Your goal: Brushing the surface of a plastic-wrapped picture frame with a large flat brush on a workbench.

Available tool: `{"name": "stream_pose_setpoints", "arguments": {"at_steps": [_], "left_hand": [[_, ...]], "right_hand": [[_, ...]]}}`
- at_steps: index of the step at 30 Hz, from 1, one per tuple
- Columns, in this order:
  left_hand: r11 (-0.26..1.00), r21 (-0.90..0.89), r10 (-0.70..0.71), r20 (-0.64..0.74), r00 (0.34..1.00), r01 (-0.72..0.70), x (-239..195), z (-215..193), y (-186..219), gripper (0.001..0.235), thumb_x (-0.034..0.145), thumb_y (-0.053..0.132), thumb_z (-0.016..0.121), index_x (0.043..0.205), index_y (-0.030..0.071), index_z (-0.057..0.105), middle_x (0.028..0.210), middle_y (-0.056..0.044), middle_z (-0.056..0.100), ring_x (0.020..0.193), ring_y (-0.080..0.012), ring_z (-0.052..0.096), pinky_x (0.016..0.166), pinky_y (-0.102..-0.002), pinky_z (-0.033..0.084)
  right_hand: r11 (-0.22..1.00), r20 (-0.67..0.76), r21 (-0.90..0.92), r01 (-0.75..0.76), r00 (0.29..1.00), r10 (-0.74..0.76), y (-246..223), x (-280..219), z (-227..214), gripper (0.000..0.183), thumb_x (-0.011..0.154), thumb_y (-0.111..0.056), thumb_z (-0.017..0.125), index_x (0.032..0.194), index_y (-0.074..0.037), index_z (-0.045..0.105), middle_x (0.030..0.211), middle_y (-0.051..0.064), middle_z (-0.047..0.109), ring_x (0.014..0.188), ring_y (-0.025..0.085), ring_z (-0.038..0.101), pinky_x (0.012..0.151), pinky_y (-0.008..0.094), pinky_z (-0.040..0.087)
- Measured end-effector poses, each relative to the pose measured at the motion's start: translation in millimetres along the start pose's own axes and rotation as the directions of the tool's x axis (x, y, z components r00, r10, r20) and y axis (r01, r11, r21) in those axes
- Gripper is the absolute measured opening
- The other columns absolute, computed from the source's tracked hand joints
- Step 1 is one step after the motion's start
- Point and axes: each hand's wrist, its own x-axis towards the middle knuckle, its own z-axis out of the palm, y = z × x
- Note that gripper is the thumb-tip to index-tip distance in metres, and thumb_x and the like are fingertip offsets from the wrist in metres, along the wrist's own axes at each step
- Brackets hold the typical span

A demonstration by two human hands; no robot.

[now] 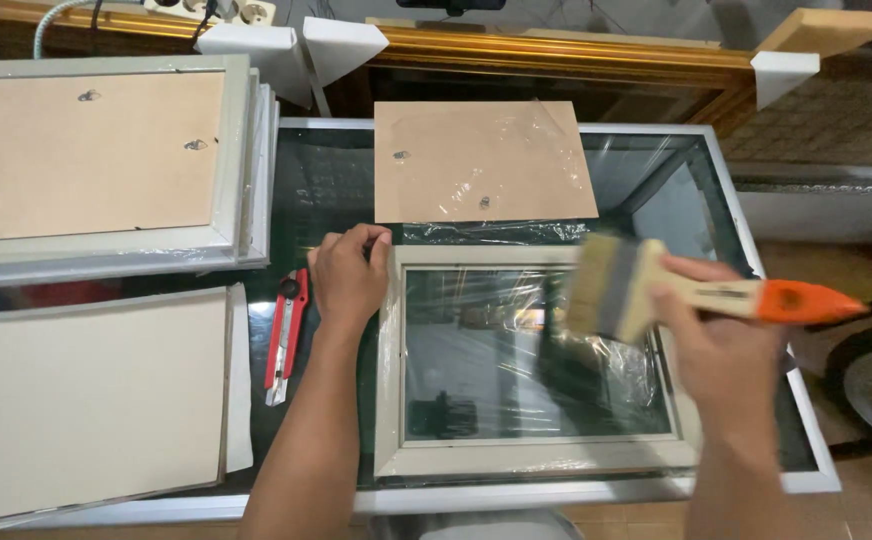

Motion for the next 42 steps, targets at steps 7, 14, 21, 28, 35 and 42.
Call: {"name": "stream_pose_setpoints", "arguments": {"at_steps": [7, 14, 21, 28, 35, 42], "left_hand": [[1.000, -0.001, -0.013, 0.006, 1.000, 0.013, 1, -3, 1, 0.013, 0.101, 0.034, 0.063, 0.102, 0.028, 0.074, 0.082, 0.004, 0.075, 0.097, -0.0230, 0.067, 0.098, -0.040, 0.043], [1.000, -0.012, 0.022, -0.037, 0.999, -0.022, 0, -5, 14, 0.013, 0.093, 0.030, 0.072, 0.103, 0.022, 0.075, 0.084, 0.005, 0.076, 0.088, -0.0197, 0.065, 0.094, -0.038, 0.042], [0.839, -0.360, 0.431, -0.019, 0.902, -0.408, -31, -28, 131, 0.049, 0.087, 0.020, 0.079, 0.129, 0.004, 0.060, 0.123, -0.012, 0.066, 0.114, -0.0282, 0.063, 0.100, -0.038, 0.050], [0.827, -0.517, 0.562, 0.741, 0.366, -0.221, -87, -35, 249, 0.090, 0.071, 0.042, 0.074, 0.145, 0.003, 0.040, 0.121, -0.019, 0.071, 0.098, -0.0382, 0.074, 0.080, -0.047, 0.057], [0.851, -0.511, 0.512, 0.760, 0.400, -0.118, -96, 18, 246, 0.040, 0.080, 0.033, 0.069, 0.110, 0.007, 0.073, 0.090, -0.011, 0.076, 0.077, -0.0279, 0.071, 0.069, -0.037, 0.054], [0.852, -0.461, 0.509, 0.623, 0.594, -0.247, -28, 93, 259, 0.029, 0.081, 0.021, 0.068, 0.102, 0.004, 0.075, 0.089, -0.013, 0.079, 0.075, -0.0334, 0.074, 0.069, -0.042, 0.057]], "right_hand": [[0.962, 0.384, 0.261, -0.078, 0.923, -0.029, 0, -8, 142, 0.036, 0.086, -0.010, 0.080, 0.121, -0.007, 0.075, 0.096, 0.014, 0.074, 0.091, 0.019, 0.067, 0.088, 0.041, 0.057], [0.949, 0.146, -0.058, -0.311, 0.937, 0.316, 45, 40, -8, 0.033, 0.090, -0.002, 0.070, 0.122, -0.008, 0.074, 0.103, 0.016, 0.071, 0.088, 0.019, 0.064, 0.083, 0.032, 0.053], [0.907, 0.099, -0.357, -0.223, 0.957, 0.274, -20, 34, -80, 0.020, 0.095, 0.010, 0.063, 0.115, 0.012, 0.065, 0.130, 0.019, 0.068, 0.083, 0.031, 0.067, 0.079, 0.041, 0.058], [0.940, 0.596, -0.314, -0.136, 0.742, 0.306, -4, -4, -88, 0.033, 0.074, -0.013, 0.082, 0.105, -0.008, 0.074, 0.104, 0.003, 0.080, 0.075, 0.017, 0.075, 0.067, 0.032, 0.059], [0.952, -0.033, 0.302, -0.048, 0.998, 0.061, 79, -60, -90, 0.038, 0.101, -0.016, 0.050, 0.132, 0.006, 0.049, 0.108, 0.019, 0.062, 0.097, 0.025, 0.063, 0.096, 0.035, 0.055], [0.951, -0.114, 0.250, -0.180, 0.970, 0.213, 105, -112, -59, 0.033, 0.108, -0.010, 0.034, 0.130, 0.010, 0.049, 0.112, 0.024, 0.062, 0.102, 0.030, 0.062, 0.099, 0.041, 0.052]]}}
